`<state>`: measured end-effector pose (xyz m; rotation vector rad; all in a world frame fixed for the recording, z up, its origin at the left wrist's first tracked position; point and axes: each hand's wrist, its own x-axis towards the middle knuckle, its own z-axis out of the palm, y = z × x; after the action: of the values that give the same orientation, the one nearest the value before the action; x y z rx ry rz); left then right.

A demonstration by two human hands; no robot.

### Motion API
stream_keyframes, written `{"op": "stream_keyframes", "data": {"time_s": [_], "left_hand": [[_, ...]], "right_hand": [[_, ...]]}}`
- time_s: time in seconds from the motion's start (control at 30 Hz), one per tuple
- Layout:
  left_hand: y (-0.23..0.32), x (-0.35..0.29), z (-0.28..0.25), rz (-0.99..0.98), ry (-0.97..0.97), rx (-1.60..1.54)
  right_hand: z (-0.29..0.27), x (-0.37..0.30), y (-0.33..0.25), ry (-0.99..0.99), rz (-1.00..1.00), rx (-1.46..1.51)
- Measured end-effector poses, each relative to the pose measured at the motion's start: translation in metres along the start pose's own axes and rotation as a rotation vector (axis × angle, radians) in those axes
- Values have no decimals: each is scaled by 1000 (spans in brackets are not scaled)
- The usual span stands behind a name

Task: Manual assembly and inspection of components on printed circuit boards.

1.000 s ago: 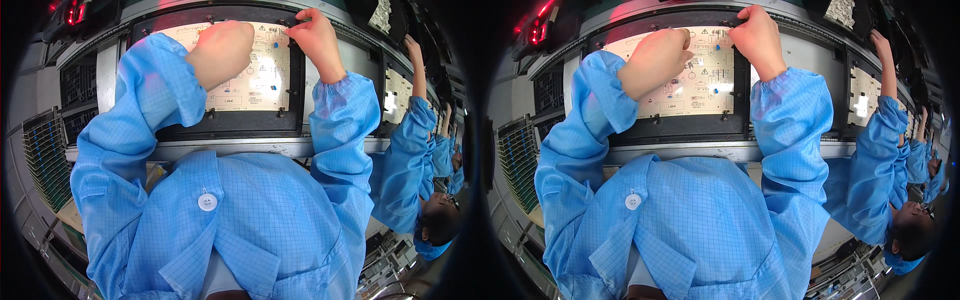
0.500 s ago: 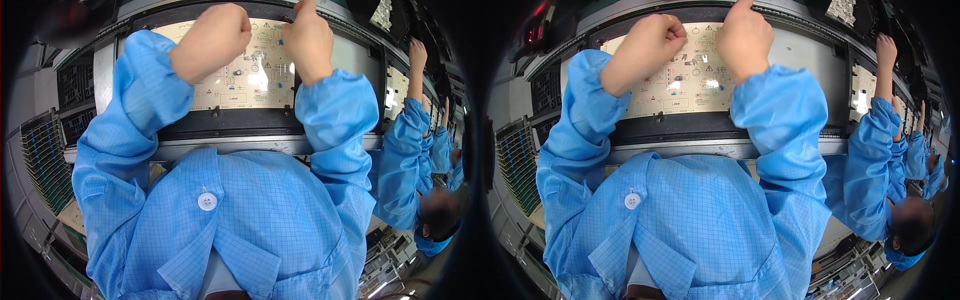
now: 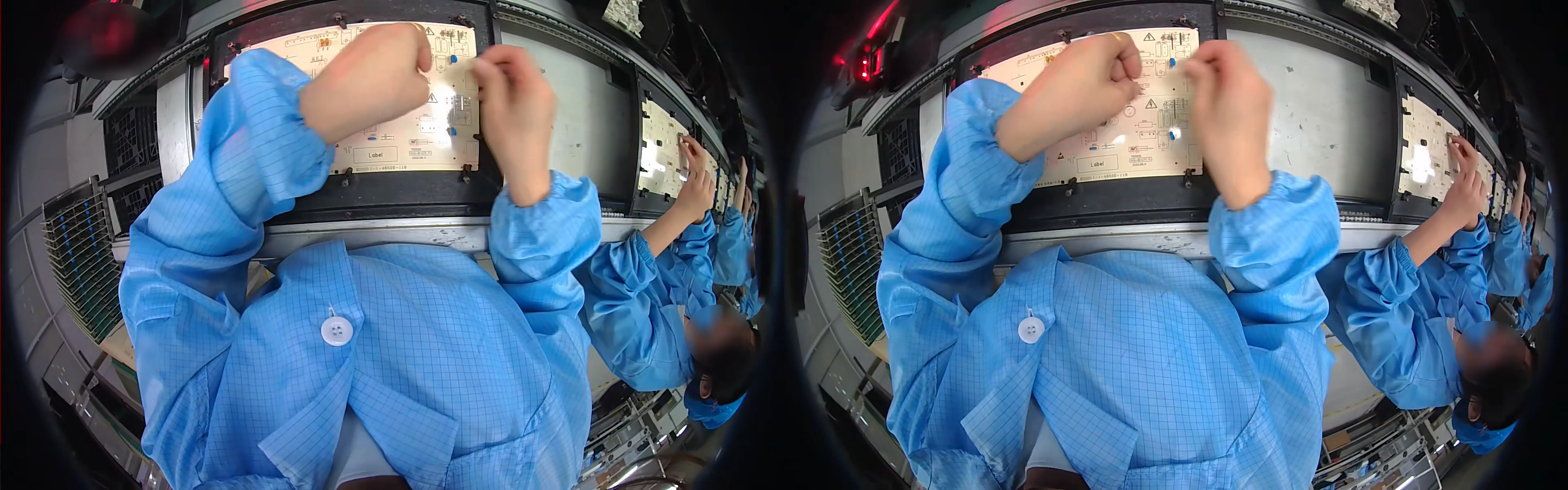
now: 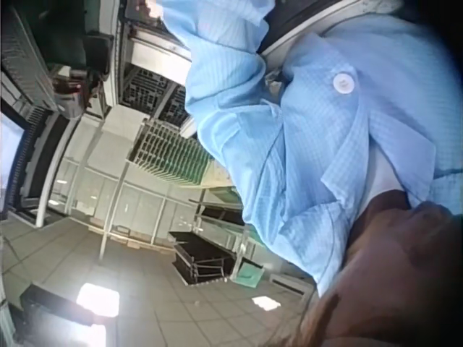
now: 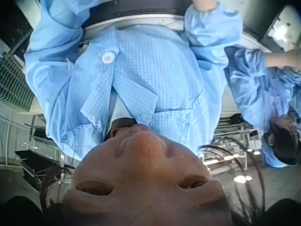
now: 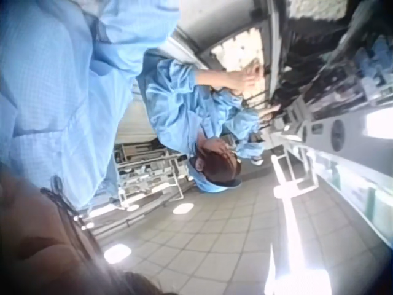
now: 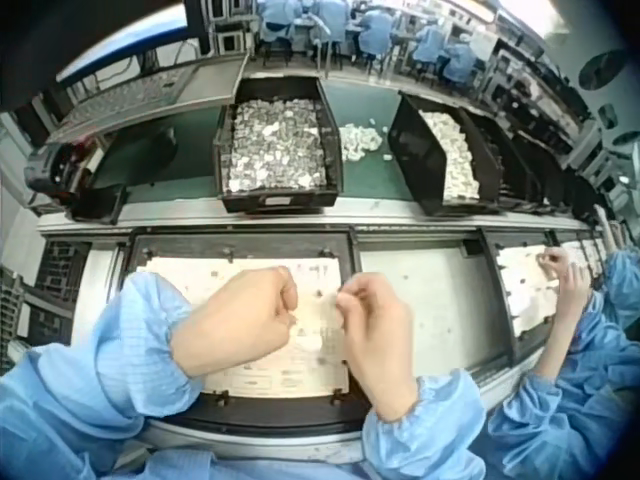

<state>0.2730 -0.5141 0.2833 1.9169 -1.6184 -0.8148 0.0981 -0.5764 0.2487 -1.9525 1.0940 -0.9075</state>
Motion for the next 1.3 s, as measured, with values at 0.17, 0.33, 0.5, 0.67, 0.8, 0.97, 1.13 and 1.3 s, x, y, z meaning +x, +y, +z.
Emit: {"op": "stream_keyframes", "data": {"time_s": [0.17, 0.33, 0.5, 0.67, 0.8, 0.97, 1.13, 1.3], "left_hand": [[11, 9, 15, -21, -139, 107], [18, 16, 20, -49, -177, 156], [24, 23, 21, -111, -225, 162], [33, 33, 21, -185, -321, 139], [33, 38, 24, -155, -326, 159], [46, 37, 23, -126, -299, 170], [45, 34, 17, -136, -333, 155], [57, 37, 16, -172, -344, 165]], "right_hand": [[-24, -6, 25, 184, 146, 232], [-27, -17, 30, 163, 184, 219], [-29, -16, 28, 209, 177, 262], [-31, -17, 25, 209, 175, 280], [-28, -21, 20, 58, 229, 291], [-24, -26, 6, -46, 299, 204], [-18, -29, -1, -51, 249, 25], [-17, -26, -6, -46, 260, -89]]}}
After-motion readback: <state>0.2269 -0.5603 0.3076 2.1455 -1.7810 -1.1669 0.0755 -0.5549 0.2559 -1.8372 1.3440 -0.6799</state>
